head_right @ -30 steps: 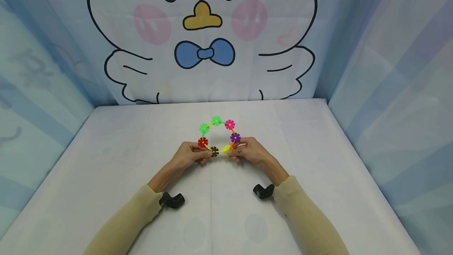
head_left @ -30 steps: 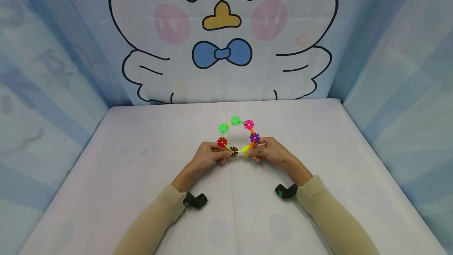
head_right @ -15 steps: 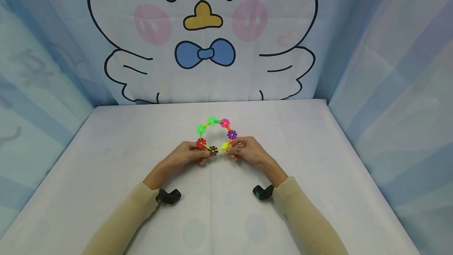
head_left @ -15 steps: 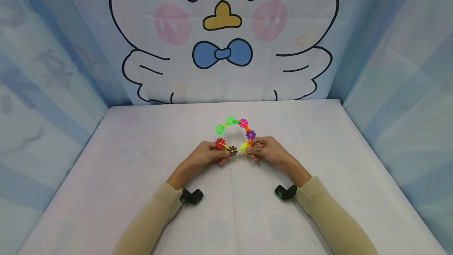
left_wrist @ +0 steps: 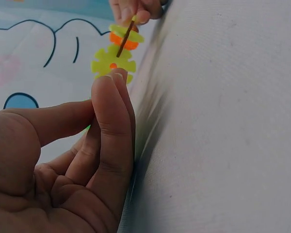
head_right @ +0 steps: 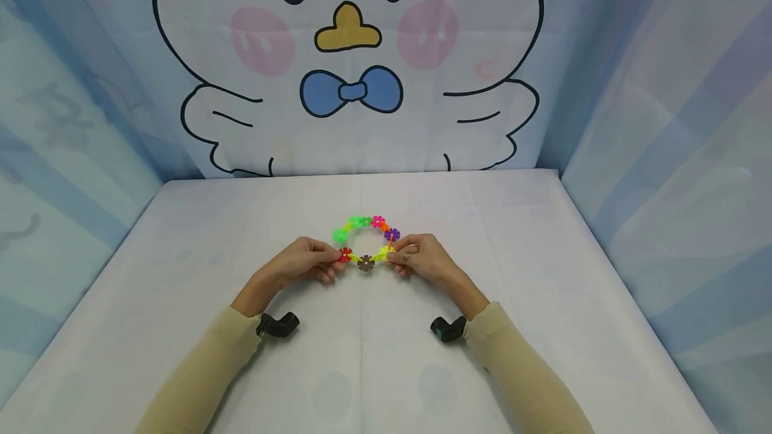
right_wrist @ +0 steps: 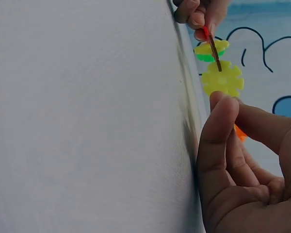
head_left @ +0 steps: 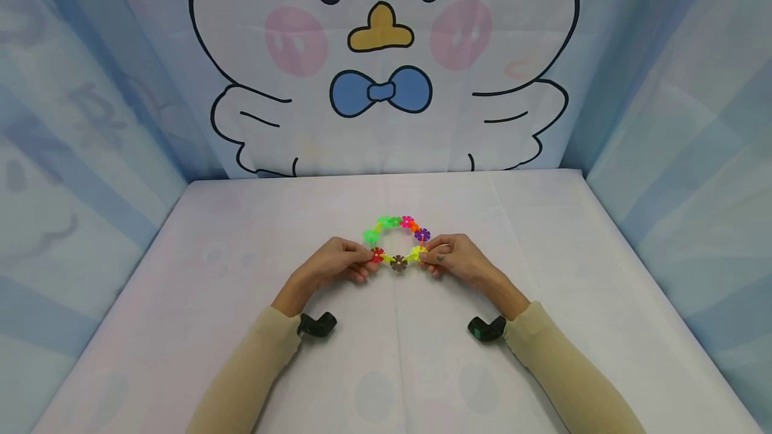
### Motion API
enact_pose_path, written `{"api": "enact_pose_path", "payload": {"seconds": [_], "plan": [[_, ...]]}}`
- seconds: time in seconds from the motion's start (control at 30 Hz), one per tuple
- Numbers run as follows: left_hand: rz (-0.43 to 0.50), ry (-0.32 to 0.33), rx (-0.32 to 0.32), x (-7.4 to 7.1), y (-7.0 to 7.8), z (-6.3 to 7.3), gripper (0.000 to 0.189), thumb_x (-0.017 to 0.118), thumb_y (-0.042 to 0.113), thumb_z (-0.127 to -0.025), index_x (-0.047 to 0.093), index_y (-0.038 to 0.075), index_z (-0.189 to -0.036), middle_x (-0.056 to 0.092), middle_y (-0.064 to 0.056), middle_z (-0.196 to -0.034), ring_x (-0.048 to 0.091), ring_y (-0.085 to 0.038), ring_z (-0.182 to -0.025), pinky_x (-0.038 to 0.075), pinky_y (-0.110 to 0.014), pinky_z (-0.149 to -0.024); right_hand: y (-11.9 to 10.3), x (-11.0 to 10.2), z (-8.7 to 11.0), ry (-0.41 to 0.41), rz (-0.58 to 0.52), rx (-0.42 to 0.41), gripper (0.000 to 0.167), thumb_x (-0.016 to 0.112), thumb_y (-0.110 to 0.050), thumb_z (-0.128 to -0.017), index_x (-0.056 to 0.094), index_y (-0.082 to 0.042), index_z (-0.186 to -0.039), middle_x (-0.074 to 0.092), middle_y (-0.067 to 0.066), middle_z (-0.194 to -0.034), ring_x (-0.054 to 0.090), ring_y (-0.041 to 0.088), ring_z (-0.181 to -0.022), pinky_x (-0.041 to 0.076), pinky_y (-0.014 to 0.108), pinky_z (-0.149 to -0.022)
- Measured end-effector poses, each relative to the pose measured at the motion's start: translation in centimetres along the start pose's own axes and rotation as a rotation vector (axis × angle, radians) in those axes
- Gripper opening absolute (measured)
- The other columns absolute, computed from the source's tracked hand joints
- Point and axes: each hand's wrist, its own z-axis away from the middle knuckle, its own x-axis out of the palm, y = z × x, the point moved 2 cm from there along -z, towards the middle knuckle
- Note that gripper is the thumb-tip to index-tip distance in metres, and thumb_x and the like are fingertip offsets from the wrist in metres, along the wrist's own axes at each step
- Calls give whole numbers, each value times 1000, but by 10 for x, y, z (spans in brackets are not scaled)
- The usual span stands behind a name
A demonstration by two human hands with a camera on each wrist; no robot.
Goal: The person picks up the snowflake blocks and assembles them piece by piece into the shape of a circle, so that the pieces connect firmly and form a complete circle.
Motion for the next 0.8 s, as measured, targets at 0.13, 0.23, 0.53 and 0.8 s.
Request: {"api": "enact_pose_path", "payload": {"seconds": [0.13,0.23,0.53,0.8], "plan": [[-58,-6,2,1,1,2,28,63,17,-107,75,-8,-113,81,-3,-87,71,-9,-68,58,-23,-64,0,0,1,-17,18,8,23,71,-5,-101,62,9,-117,81,13,-90,66,10,-64,59,24,-62],[-88,-10,-7,1,1,3,28,63,19,-107,76,-6,-112,81,-2,-87,71,-9,-68,57,-23,-62,0,0,1,-21,30,30,22,72,-7,-101,63,8,-115,81,13,-89,67,10,-62,60,24,-61],[-137,-27,-31,2,0,4,28,65,22,-106,76,-3,-116,82,-3,-89,71,-8,-67,52,-21,-57,0,0,2,-27,77,60,25,74,-10,-100,63,7,-114,81,10,-86,67,10,-60,59,25,-59],[-151,-44,-40,3,0,5,28,66,21,-106,76,-3,-116,82,-3,-89,71,-7,-65,50,-20,-55,1,-1,3,-28,133,80,25,76,-12,-98,64,4,-112,81,6,-82,65,10,-56,58,25,-56]]}}
